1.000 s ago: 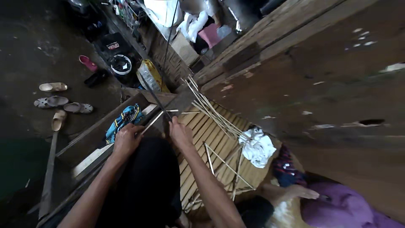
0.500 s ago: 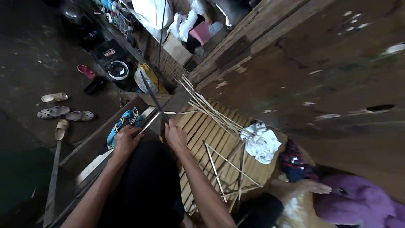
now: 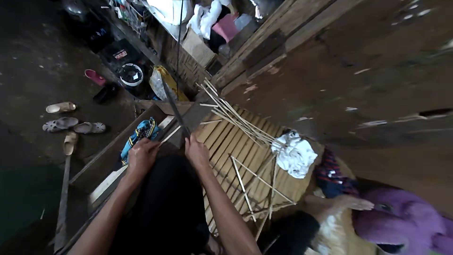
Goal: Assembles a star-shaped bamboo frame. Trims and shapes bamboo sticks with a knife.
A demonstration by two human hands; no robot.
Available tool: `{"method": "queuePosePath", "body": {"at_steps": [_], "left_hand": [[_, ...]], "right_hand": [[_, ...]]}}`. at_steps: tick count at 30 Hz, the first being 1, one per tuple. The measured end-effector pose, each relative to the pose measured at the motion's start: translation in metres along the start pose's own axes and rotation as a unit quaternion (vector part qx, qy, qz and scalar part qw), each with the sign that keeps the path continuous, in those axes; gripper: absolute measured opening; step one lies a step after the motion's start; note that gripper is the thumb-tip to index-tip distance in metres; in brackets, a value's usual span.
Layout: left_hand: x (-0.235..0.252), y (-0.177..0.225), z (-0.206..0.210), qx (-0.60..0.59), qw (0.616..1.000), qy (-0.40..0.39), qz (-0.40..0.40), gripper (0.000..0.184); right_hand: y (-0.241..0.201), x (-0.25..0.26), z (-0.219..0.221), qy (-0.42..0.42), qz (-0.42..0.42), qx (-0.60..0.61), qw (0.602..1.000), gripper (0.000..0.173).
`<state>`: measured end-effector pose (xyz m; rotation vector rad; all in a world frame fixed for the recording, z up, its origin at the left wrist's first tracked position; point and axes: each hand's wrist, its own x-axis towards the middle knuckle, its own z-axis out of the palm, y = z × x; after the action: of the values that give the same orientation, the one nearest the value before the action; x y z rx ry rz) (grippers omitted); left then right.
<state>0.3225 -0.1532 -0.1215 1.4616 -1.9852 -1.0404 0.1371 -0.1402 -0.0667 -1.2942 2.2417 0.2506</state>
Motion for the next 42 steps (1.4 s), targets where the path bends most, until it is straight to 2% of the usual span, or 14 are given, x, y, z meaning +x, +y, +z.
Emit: {"method": "queuePosePath", "body": {"at_steps": [5, 8, 12, 15, 19, 23, 25, 27, 29, 33, 35, 39, 40, 42], "left_hand": [[0.005, -0.005, -0.005, 0.005, 0.999, 0.01, 0.049, 0.015], [0.007, -0.006, -0.006, -0.017, 0.999, 0.001, 0.028, 0.016], [0.01, -0.005, -0.001, -0.024, 1.0, 0.0, 0.012, 0.017], [0.008, -0.008, 0.012, -0.013, 0.999, 0.038, 0.035, 0.017], [0.005, -0.016, 0.023, 0.025, 0.992, 0.084, 0.088, 0.019], [0.006, -0.013, 0.025, 0.051, 0.989, 0.101, 0.1, 0.019], [0.007, -0.013, 0.026, 0.059, 0.987, 0.105, 0.105, 0.019], [0.008, -0.013, 0.026, 0.063, 0.987, 0.106, 0.106, 0.02], [0.008, -0.013, 0.026, 0.064, 0.988, 0.101, 0.102, 0.02], [0.008, -0.014, 0.026, 0.069, 0.986, 0.111, 0.107, 0.019], [0.008, -0.013, 0.026, 0.066, 0.986, 0.107, 0.106, 0.02], [0.007, -0.015, 0.026, 0.065, 0.986, 0.11, 0.104, 0.019], [0.007, -0.015, 0.027, 0.065, 0.986, 0.114, 0.104, 0.02], [0.008, -0.015, 0.027, 0.063, 0.986, 0.113, 0.103, 0.019]], "right_hand": [[0.008, 0.0, 0.002, -0.016, 0.023, 0.087, 0.996, 0.048], [0.023, -0.002, 0.011, 0.016, 0.009, 0.142, 0.99, 0.044], [0.035, -0.007, 0.019, 0.115, 0.012, 0.113, 0.987, 0.039], [0.048, -0.001, 0.026, 0.195, -0.028, 0.081, 0.977, 0.038], [0.052, 0.01, 0.014, 0.185, -0.074, 0.094, 0.975, 0.044], [0.054, 0.047, -0.028, 0.206, -0.084, 0.105, 0.969, 0.037], [0.047, 0.077, -0.053, 0.238, -0.056, 0.095, 0.965, 0.038], [0.039, 0.108, -0.075, 0.23, -0.019, 0.069, 0.971, 0.043], [0.034, 0.133, -0.087, 0.211, -0.007, 0.039, 0.977, 0.045], [0.036, 0.157, -0.09, 0.2, -0.029, -0.004, 0.979, 0.034], [0.039, 0.155, -0.094, 0.193, -0.045, -0.019, 0.98, 0.032], [0.041, 0.125, -0.1, 0.264, -0.096, 0.021, 0.959, 0.026], [0.041, 0.11, -0.1, 0.251, -0.103, 0.035, 0.962, 0.024], [0.043, 0.077, -0.09, 0.168, -0.108, 0.044, 0.979, 0.022]]}}
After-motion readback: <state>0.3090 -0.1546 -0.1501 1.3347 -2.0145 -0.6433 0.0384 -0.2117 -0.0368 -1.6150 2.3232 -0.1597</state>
